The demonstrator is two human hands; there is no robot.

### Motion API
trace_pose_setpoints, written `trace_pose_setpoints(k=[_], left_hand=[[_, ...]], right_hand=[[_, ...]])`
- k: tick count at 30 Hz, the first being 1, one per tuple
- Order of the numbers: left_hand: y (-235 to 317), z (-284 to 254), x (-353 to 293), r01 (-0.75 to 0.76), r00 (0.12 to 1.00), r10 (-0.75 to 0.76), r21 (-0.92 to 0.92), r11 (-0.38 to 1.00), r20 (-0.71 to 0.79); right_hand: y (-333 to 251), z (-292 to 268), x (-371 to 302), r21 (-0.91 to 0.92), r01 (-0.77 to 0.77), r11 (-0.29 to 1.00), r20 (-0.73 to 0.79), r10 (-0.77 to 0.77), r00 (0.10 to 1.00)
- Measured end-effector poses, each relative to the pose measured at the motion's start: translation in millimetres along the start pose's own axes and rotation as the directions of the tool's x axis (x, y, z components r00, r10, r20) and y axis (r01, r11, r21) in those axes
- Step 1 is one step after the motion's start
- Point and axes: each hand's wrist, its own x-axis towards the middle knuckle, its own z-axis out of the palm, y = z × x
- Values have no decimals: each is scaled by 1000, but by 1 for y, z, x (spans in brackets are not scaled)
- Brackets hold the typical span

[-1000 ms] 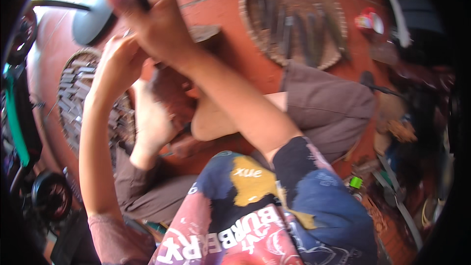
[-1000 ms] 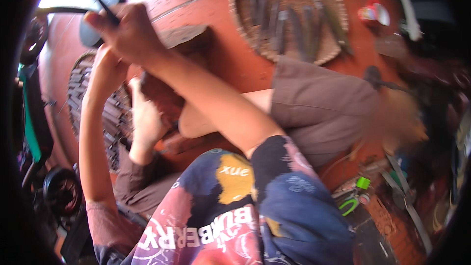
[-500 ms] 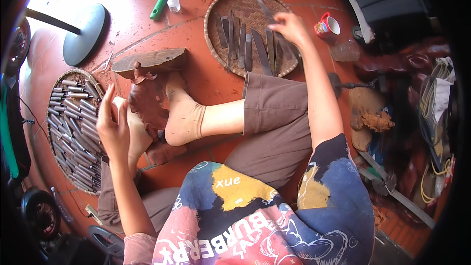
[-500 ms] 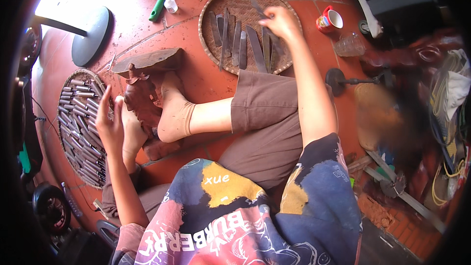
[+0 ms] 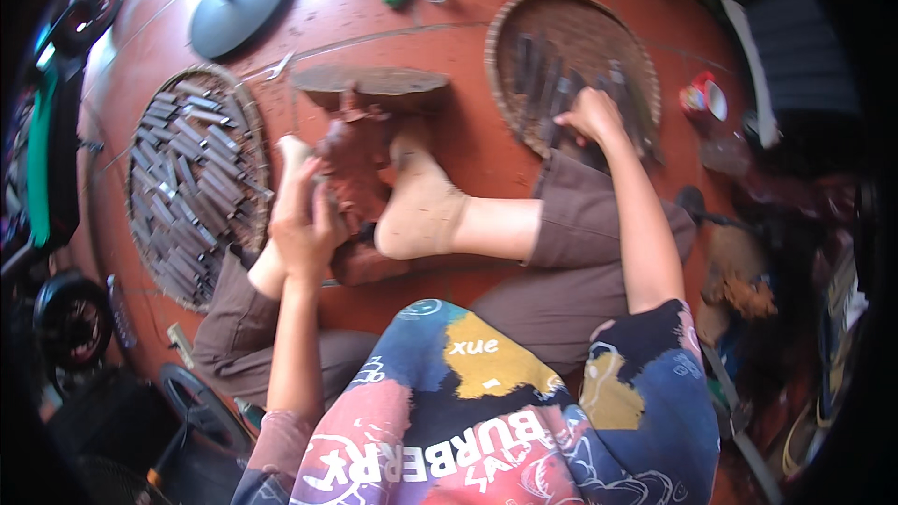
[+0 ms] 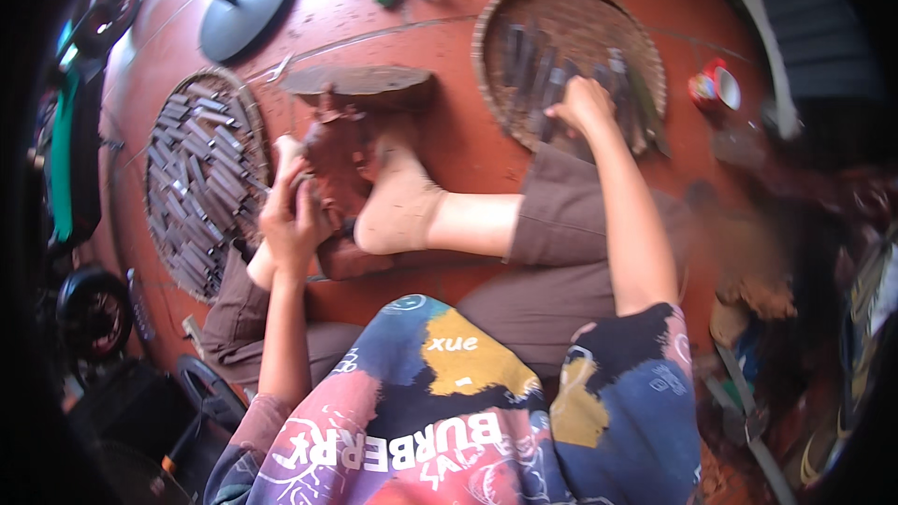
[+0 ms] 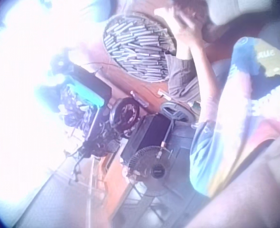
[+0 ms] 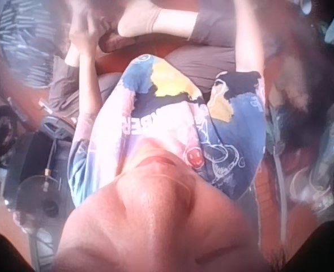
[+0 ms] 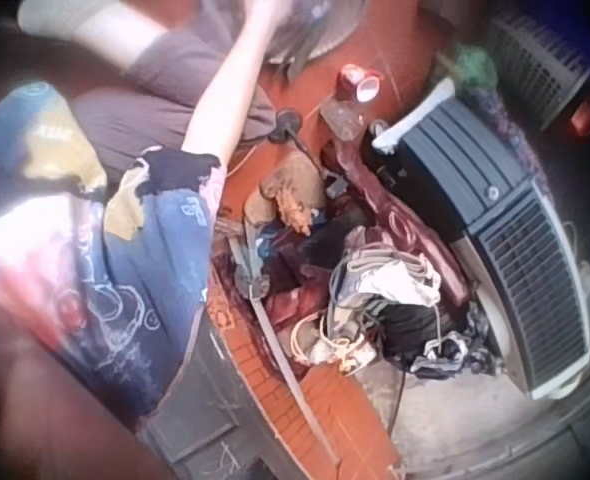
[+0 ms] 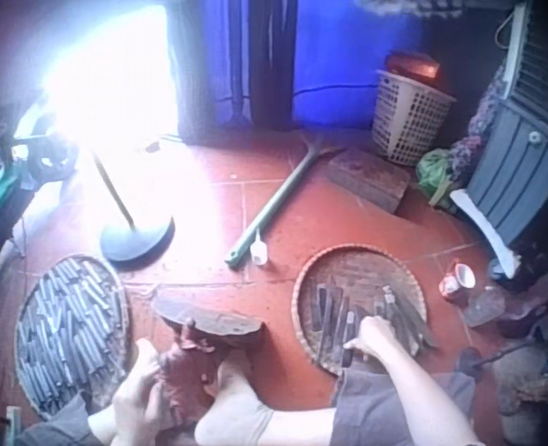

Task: The person sits cross-legged on the floor and carves a reddish-brown wooden object using a small knife. They hold the object with their left hand and use the knife with their right hand to shape and refine its surface.

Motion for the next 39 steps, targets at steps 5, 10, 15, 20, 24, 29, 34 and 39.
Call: trace_pose_setpoints(k=[5,10,15,20,24,29,34,39], left_hand=[[5,0,2,-20,1000,20,36,999,7],[6,1,3,-22,1000,23,58,998,-12],[5,-5,2,-22,1000,22,94,995,0],[13,-7,5,28,999,-26,-87,996,24],[44,-7,11,-6,995,26,-202,979,95],[70,5,27,17,996,-15,-14,1000,85],[52,-4,79,-36,996,20,-192,981,-85],[55,-17,131,169,952,-51,-376,911,303]], right_hand=[[21,18,12,214,-57,975,141,27,990],[12,20,5,235,-81,969,181,39,983],[-49,-31,-61,831,209,516,-37,-324,945],[-110,-22,-86,938,31,-344,-266,-662,701],[-166,5,-65,906,-50,-420,-284,-691,664],[-205,30,-45,980,180,-82,-182,-729,660],[-239,1,-40,906,423,-20,-240,-848,473],[-295,-34,-76,959,111,-262,-254,-613,748]])
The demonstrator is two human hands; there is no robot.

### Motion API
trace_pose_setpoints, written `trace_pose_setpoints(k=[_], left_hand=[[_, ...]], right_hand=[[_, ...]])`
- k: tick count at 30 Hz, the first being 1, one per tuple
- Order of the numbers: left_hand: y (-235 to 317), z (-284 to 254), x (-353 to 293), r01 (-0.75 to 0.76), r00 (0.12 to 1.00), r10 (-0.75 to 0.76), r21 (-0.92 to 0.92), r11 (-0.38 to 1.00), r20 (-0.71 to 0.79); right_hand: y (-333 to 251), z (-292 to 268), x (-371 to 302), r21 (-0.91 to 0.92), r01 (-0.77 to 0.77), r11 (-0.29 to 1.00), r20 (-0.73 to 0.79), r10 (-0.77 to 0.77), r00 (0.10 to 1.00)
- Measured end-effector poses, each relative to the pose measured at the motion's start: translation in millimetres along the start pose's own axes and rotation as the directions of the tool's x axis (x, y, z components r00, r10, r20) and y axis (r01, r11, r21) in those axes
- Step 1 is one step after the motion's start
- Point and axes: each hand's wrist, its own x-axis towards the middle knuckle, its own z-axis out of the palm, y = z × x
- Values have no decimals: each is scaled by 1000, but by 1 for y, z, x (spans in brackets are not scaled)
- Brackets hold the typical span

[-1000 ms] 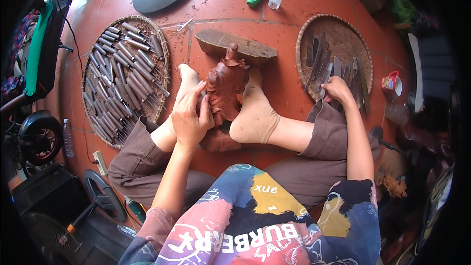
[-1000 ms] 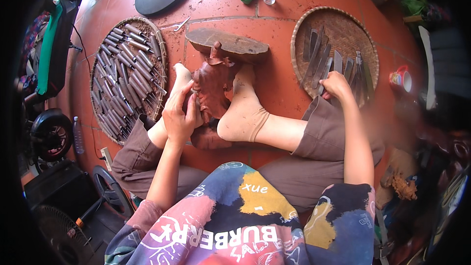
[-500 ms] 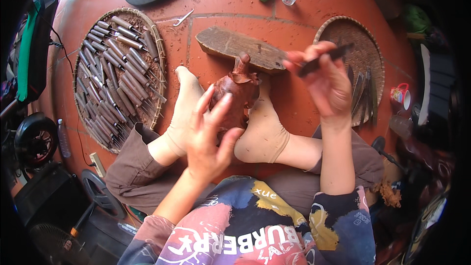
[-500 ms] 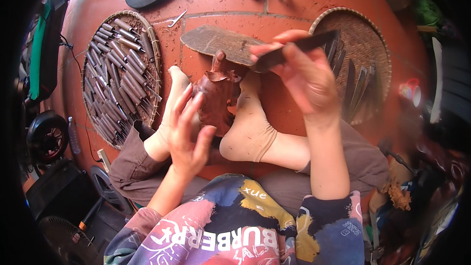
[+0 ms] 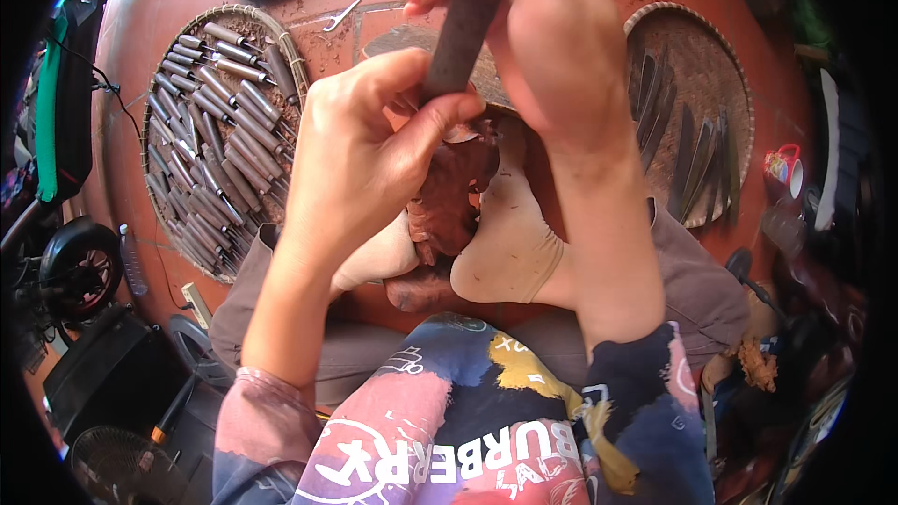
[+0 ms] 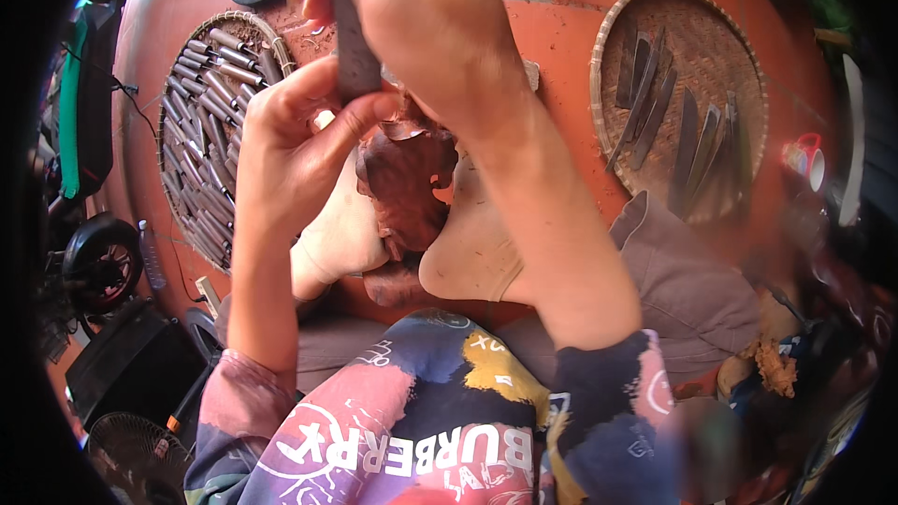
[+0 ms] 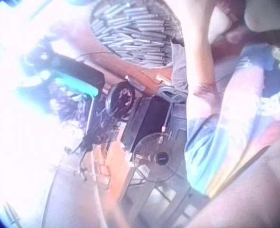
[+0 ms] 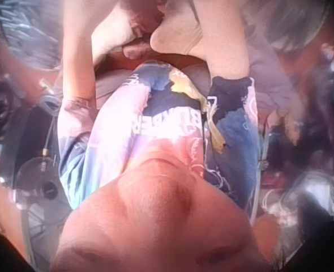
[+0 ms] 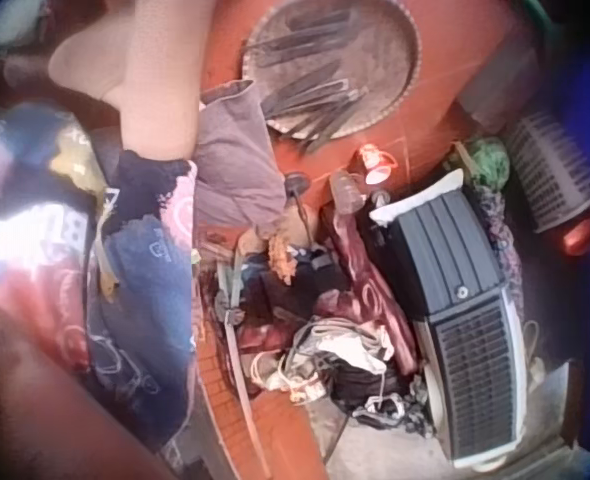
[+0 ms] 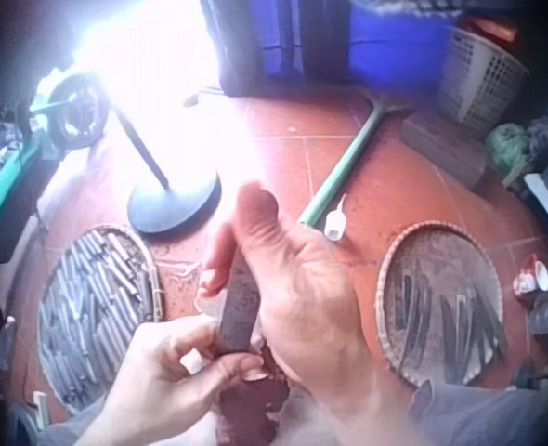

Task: The person sits cross-legged on the floor and carves a reddish-brown wooden object using a small knife. They hold the object with their left hand and use the knife with their right hand to shape and refine its surface.

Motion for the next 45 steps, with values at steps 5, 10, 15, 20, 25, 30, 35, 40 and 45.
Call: trace_pose_setpoints(k=[5,10,15,20,25,30,35,40,45], left_hand=[[8,-9,17,-270,952,224,224,937,211],[11,-19,19,-246,929,77,449,859,362],[-4,-20,22,-221,918,61,380,898,391],[-23,-18,27,-101,946,18,239,966,324],[-15,-19,28,-216,909,80,298,930,408],[-10,-23,30,-369,854,151,376,850,497],[-19,-22,34,-105,910,-5,243,964,414],[-17,-23,35,-257,872,92,290,922,480],[-9,-22,36,-335,865,110,402,852,489]], right_hand=[[20,-17,0,209,32,977,39,-41,998],[29,-16,4,54,13,998,82,-18,996],[61,-26,20,47,21,999,101,-26,995],[60,-25,22,153,111,982,65,-122,990],[63,-21,21,116,154,981,11,-157,988],[52,-22,9,180,162,970,-1,-164,986],[61,-19,18,92,247,965,-6,-248,969],[62,-22,17,190,109,976,-8,-110,994],[54,-28,4,279,200,939,-27,-200,979]])
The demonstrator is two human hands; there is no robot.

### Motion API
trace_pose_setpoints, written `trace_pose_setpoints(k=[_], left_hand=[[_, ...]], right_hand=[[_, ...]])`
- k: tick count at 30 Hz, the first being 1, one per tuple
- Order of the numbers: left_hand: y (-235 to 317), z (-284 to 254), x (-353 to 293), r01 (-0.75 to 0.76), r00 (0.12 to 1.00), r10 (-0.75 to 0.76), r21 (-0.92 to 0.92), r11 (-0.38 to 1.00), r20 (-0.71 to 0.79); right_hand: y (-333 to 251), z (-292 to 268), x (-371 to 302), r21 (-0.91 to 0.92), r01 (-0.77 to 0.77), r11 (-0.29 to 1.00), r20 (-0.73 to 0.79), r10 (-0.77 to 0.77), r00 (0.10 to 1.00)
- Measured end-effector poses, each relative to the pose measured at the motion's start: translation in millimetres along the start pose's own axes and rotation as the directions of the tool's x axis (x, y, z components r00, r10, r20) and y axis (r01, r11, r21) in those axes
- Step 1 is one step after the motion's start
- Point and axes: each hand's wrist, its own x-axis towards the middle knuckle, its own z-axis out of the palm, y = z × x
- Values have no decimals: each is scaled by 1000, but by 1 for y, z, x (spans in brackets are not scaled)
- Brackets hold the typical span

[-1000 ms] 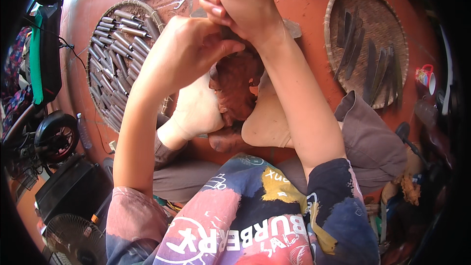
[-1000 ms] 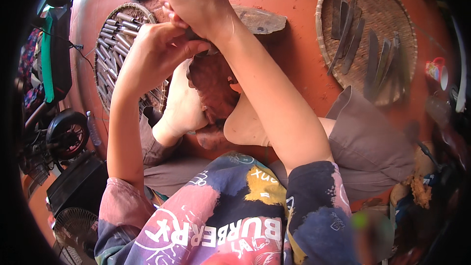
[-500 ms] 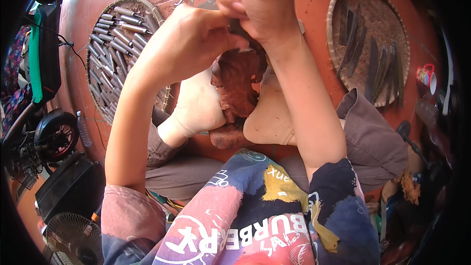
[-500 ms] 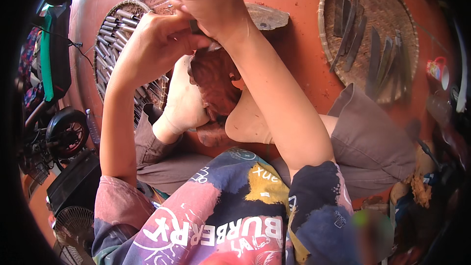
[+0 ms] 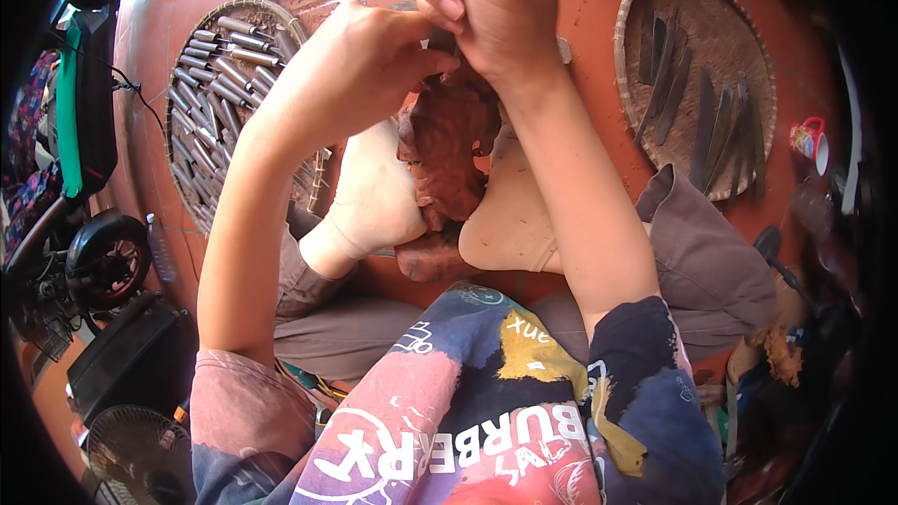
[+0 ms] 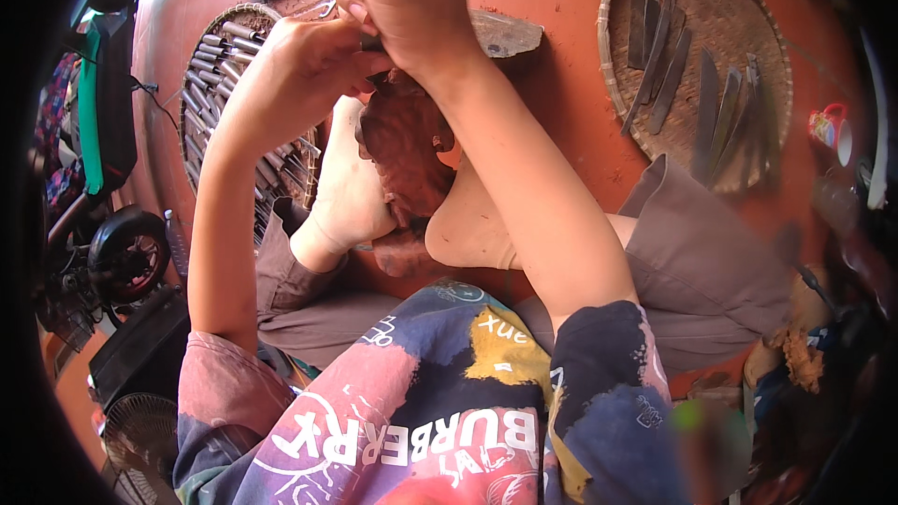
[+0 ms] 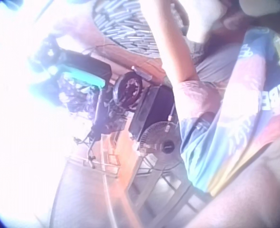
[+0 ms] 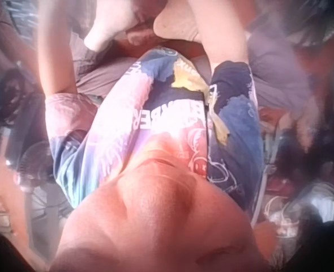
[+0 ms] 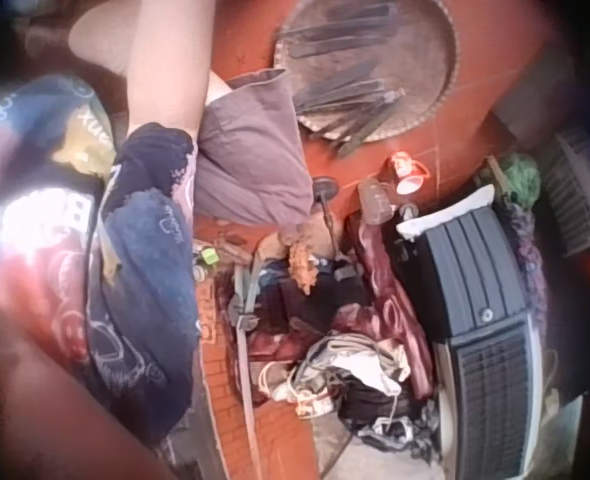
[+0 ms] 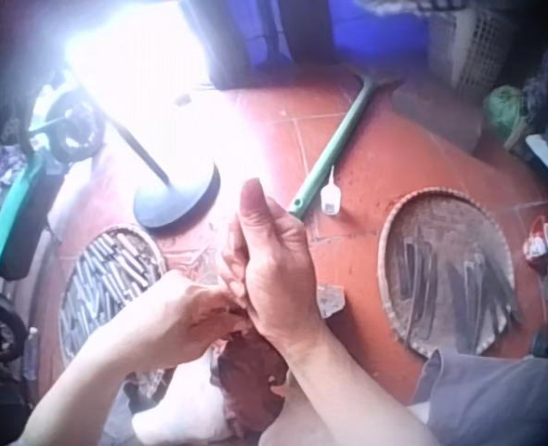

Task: The person sits cross-legged on the floor and carves a reddish-brown wooden object using a small knife. They hold the object with their left hand and use the knife with their right hand to shape and refine its surface.

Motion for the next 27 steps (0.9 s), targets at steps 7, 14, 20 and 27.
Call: trace_pose_setpoints(k=[7,14,20,27], left_hand=[[60,-1,-28,15,827,22,62,998,-561],[83,109,-65,349,824,-261,88,933,-503],[80,124,-56,471,763,-355,88,878,-539],[79,127,-55,490,759,-354,122,863,-547]], right_hand=[[-66,-29,-11,-321,-330,888,370,439,819],[-30,-88,-42,-176,-181,968,149,208,967],[-31,-72,-50,-346,-355,869,159,427,890],[-29,-75,-44,-506,-255,824,182,392,902]])
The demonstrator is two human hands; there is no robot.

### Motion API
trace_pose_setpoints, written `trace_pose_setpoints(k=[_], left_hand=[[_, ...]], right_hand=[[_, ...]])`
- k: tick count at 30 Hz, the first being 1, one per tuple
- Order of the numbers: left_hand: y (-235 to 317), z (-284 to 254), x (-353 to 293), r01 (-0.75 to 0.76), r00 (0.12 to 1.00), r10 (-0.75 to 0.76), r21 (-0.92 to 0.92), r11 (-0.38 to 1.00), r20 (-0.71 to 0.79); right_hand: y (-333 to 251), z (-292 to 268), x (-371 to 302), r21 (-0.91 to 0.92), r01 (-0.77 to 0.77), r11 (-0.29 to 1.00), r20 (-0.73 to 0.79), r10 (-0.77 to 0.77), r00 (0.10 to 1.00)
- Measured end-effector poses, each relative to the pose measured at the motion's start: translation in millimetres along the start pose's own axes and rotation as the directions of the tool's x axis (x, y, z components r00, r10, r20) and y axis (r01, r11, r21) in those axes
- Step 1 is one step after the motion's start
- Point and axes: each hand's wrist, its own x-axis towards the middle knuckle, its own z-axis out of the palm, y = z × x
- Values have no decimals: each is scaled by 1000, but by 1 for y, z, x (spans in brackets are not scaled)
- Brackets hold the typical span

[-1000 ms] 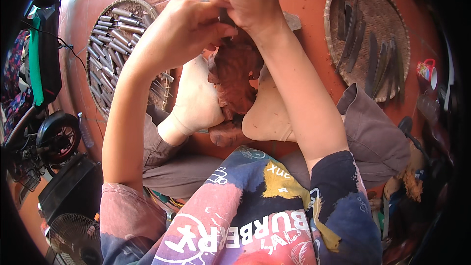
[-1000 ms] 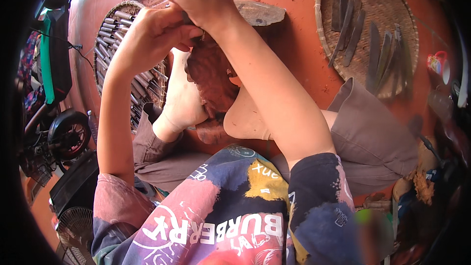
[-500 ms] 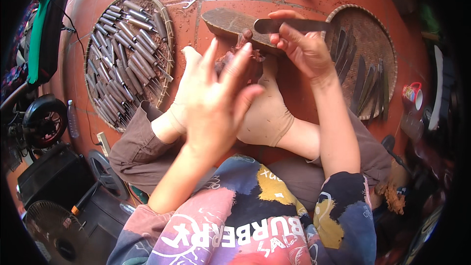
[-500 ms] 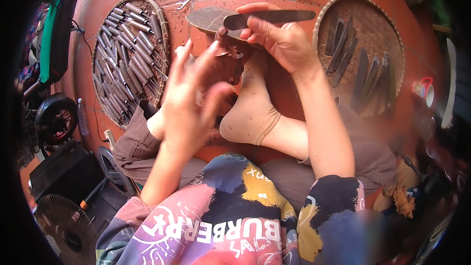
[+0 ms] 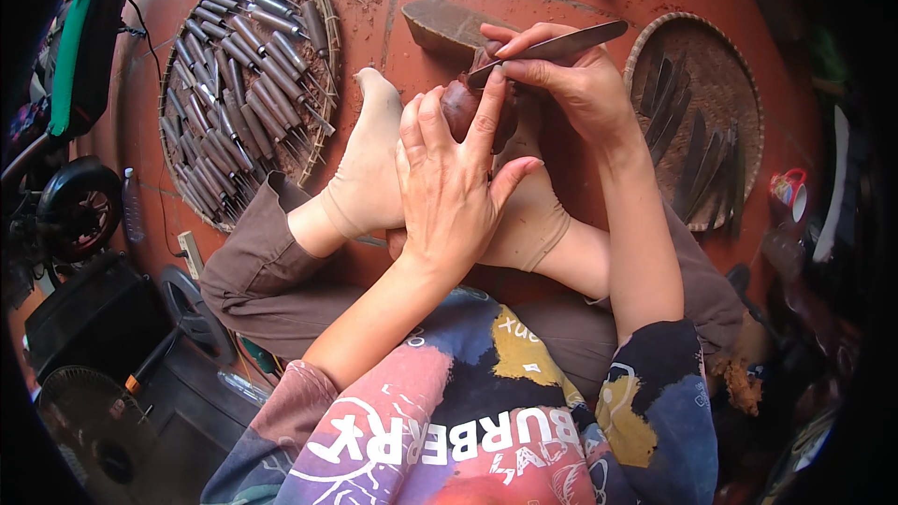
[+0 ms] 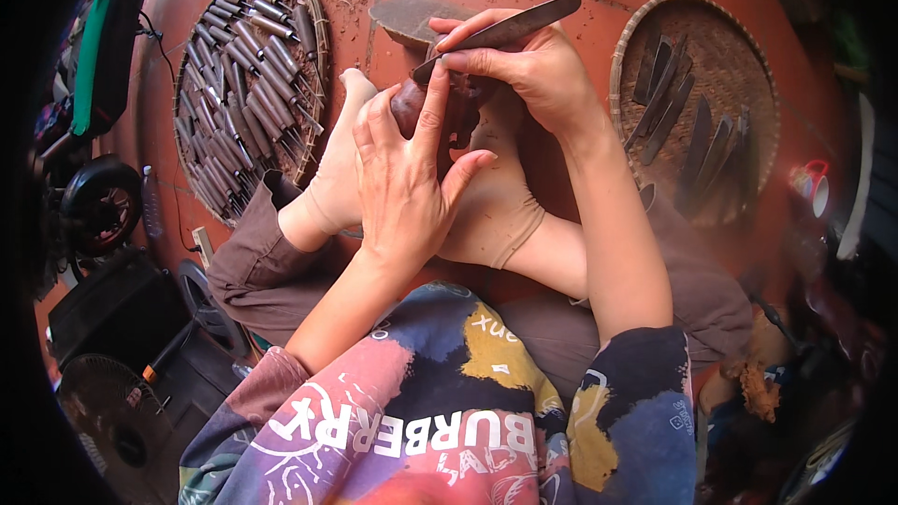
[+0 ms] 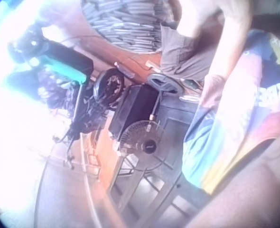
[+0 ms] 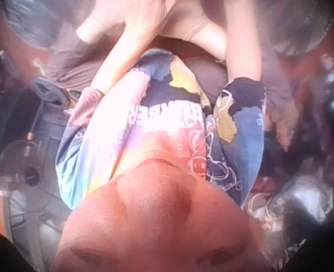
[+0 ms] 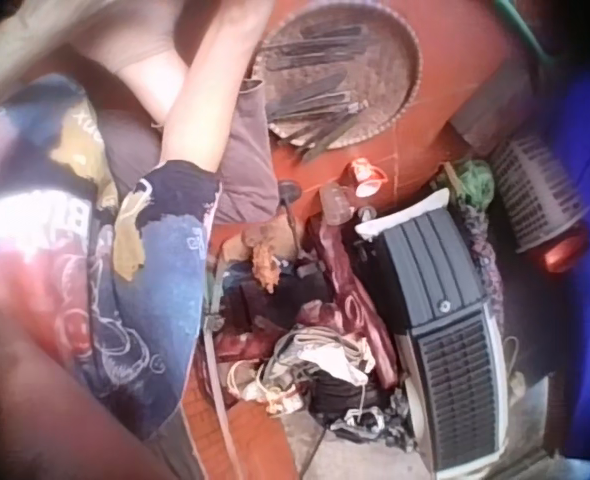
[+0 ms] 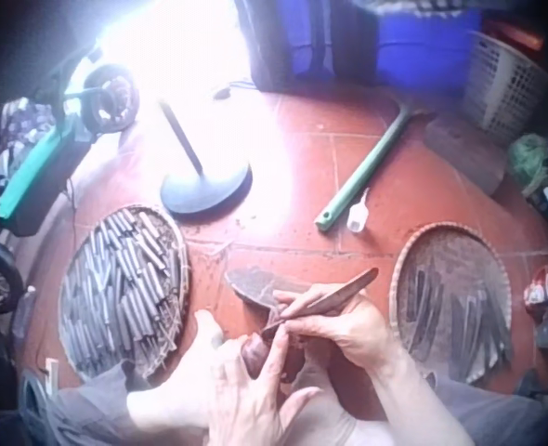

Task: The person sits cross-legged on the floor and carves a reddish-brown wooden object using a small knife. They hold the object with their left hand and use the knife with their right hand to shape and refine its surface.

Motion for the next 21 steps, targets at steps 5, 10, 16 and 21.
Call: trace_pose_setpoints(k=[5,10,16,21], left_hand=[[-1,1,8,14,1000,-14,61,998,6],[-1,-5,5,-42,999,45,79,996,-29],[-2,-4,12,7,1000,-7,27,1000,23],[-5,-5,15,10,1000,-11,21,1000,12]], right_hand=[[-1,3,4,23,-60,998,-94,62,994],[2,2,-1,-30,24,999,-60,-25,998],[4,6,2,28,1,1000,-122,2,993],[-5,12,5,18,-67,998,-170,69,983]])
